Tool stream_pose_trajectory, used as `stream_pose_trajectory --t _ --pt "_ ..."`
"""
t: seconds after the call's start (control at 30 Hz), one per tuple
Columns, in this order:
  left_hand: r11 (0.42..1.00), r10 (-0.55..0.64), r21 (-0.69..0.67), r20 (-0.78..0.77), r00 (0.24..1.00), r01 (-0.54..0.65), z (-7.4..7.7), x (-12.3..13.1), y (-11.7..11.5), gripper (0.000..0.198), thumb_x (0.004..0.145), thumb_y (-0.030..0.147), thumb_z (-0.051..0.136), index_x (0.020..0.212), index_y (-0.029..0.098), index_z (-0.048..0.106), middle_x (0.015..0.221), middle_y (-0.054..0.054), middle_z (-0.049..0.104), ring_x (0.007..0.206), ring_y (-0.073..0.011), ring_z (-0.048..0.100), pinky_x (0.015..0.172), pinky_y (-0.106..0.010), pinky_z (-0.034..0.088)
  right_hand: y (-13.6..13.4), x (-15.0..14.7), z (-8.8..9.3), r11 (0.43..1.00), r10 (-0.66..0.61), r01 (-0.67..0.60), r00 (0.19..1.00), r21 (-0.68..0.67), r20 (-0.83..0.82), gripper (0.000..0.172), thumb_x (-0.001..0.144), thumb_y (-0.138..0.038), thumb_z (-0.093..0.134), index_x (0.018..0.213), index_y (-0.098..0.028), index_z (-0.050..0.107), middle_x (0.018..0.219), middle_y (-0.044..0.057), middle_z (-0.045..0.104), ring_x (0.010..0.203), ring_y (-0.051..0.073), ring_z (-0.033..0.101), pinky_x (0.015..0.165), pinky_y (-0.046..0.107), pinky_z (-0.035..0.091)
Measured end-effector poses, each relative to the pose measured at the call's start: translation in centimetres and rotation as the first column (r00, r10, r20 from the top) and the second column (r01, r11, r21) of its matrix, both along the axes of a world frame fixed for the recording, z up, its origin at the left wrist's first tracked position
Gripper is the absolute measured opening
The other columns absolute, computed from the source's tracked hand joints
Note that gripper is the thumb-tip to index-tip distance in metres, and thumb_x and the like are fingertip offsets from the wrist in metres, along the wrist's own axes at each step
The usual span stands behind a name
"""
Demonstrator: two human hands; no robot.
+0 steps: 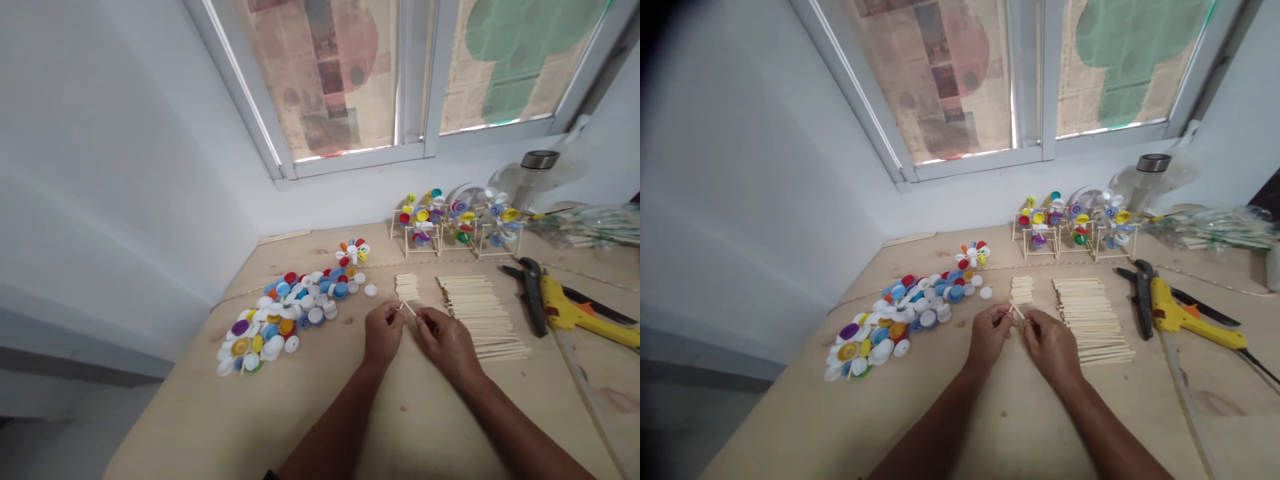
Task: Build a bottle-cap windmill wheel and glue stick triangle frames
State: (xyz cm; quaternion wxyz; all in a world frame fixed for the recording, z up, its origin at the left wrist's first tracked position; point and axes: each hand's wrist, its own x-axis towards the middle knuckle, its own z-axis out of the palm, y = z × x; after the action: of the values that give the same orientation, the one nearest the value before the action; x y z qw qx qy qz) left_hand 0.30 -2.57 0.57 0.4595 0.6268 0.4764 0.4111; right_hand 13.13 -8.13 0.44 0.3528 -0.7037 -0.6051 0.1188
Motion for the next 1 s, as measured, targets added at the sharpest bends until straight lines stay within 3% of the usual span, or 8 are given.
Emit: stream_pose_trajectory --t 0.13,0.37,0.8,1.0 --pt "0.999 0.016 0.046 -0.12 0.993 -0.01 0.01 -0.13 0.05 0.024 0.073 0.014 0.053 0.089 0.013 0.071 0.077 -0.006 0.073 0.068 -0.0153 0.065 0.065 -0.025 0.05 -0.04 0.03 0.03 0.999 -0.032 0.032 0.999 -0.008 0.033 0.026 0.084 -0.035 0.044 0.089 -0.022 0.066 0.081 0.003 0.071 0.068 0.016 0.064 0.061 0.024 0.043" --pt "0.996 0.032 0.088 -0.297 0.954 -0.006 0.37 -0.22 -0.09 0.03 0.073 0.009 0.054 0.096 0.016 0.07 0.084 -0.006 0.074 0.078 -0.0163 0.068 0.077 -0.028 0.052 -0.16 0.04 0.4 0.998 -0.047 0.049 0.996 -0.031 0.078 0.026 0.084 -0.033 0.044 0.087 -0.022 0.067 0.08 0.002 0.07 0.069 0.016 0.063 0.061 0.024 0.041" --pt "0.994 0.032 0.109 -0.291 0.956 0.0 0.24 -0.33 -0.17 0.028 0.073 0.009 0.055 0.095 0.016 0.07 0.083 -0.005 0.074 0.074 -0.0162 0.067 0.073 -0.028 0.052 -0.16 -0.34 0.34 0.999 -0.03 0.033 0.993 -0.022 0.113 0.024 0.084 -0.036 0.045 0.088 -0.022 0.064 0.078 0.002 0.068 0.07 0.016 0.061 0.062 0.024 0.039" --pt "0.996 0.018 0.094 -0.261 0.965 0.007 0.29 -0.28 -0.25 0.026 0.074 0.011 0.055 0.095 0.017 0.07 0.083 -0.004 0.074 0.072 -0.0151 0.066 0.072 -0.028 0.051 -0.17 -0.38 0.35 0.997 -0.002 0.013 0.99 -0.077 0.14 0.022 0.083 -0.037 0.047 0.076 -0.022 0.061 0.066 -0.001 0.064 0.059 0.013 0.055 0.054 0.024 0.032"
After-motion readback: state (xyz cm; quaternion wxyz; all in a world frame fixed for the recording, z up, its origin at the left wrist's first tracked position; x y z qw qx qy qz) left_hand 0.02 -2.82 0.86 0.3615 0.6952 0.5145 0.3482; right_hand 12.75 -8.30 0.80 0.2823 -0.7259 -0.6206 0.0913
